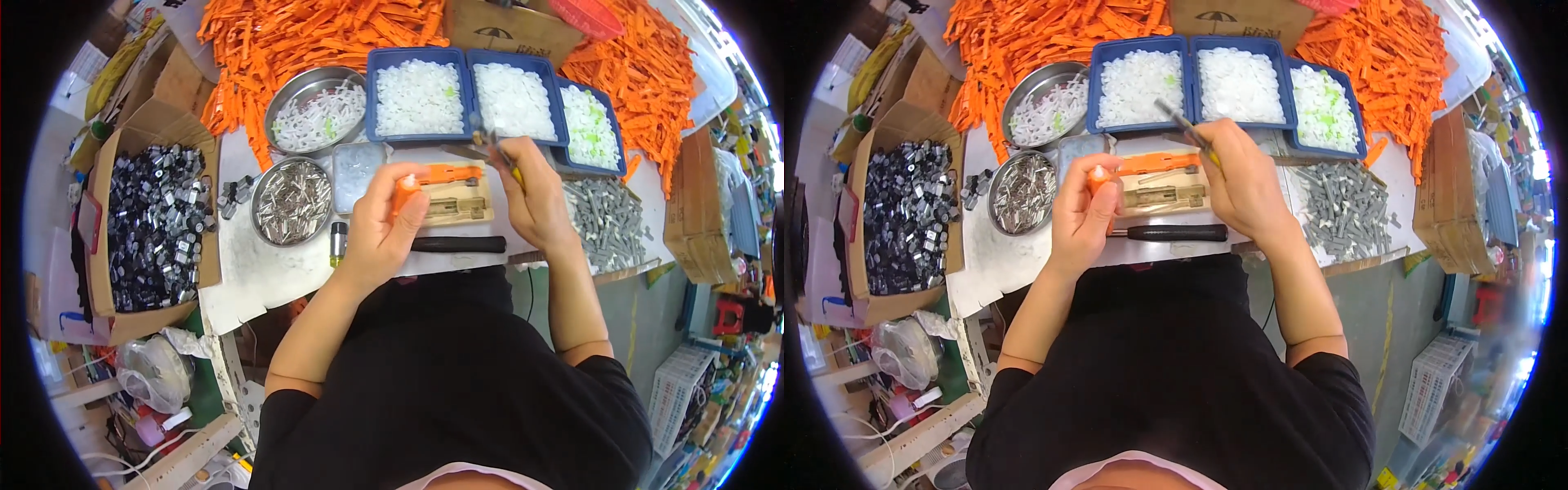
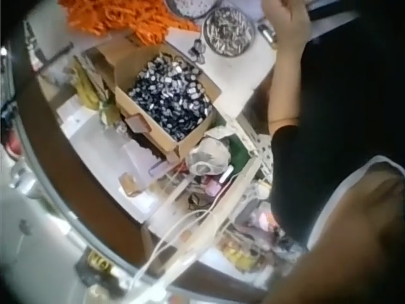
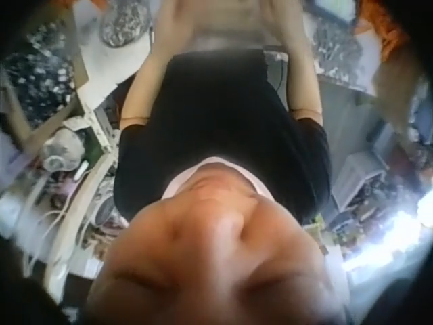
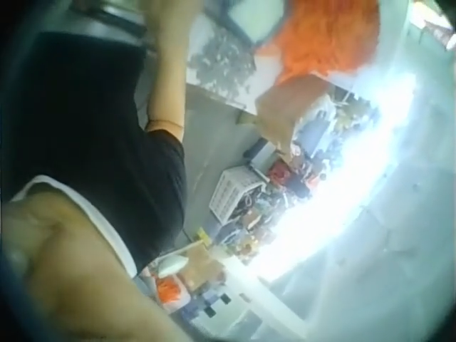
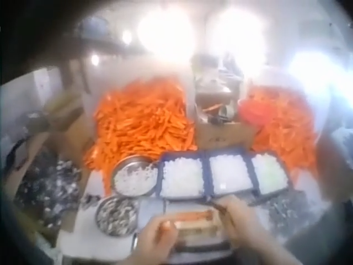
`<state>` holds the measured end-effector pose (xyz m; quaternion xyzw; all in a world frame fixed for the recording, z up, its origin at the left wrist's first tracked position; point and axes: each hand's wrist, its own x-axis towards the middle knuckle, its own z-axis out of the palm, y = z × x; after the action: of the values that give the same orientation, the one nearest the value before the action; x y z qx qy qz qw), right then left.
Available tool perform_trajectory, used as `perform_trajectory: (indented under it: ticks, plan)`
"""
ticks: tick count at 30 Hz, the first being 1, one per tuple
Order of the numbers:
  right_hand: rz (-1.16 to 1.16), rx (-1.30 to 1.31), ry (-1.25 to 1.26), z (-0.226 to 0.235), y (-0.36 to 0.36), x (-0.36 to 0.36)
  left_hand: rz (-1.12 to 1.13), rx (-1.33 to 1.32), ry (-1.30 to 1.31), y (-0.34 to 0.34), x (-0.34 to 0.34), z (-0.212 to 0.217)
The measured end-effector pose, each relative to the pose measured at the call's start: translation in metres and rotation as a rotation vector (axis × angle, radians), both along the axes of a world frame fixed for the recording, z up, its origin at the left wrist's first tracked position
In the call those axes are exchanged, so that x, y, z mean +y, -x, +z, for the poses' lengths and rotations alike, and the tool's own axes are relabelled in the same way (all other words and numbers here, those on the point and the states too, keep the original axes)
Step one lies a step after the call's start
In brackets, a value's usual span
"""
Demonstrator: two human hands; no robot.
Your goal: The person assembles small plastic and metal components by hand, using a soft-faced hammer and pliers to join white plastic pieces, orange plastic casings, metal pins, and silver blocks into plastic assemblies at a workbench.
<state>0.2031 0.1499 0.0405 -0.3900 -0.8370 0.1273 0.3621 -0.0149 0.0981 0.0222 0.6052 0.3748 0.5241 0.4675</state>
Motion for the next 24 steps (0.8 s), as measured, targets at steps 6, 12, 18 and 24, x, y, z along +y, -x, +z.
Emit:
perform_trajectory:
  ticks: [6,12,18,24]
  plan:
    - [0.202,0.15,0.09,-0.008,0.03,-0.021,0.161,0.135,-0.003,0.002,-0.009,-0.001]
    - [0.614,1.215,0.932,-0.03,0.043,-0.022,0.115,0.303,-0.011,0.002,-0.017,0.0]
    - [0.906,1.346,1.146,-0.012,0.039,-0.008,0.067,0.083,0.013,0.015,-0.021,-0.017]
    - [0.202,-0.119,0.323,-0.004,0.065,-0.027,0.175,0.08,-0.031,0.021,-0.028,-0.01]
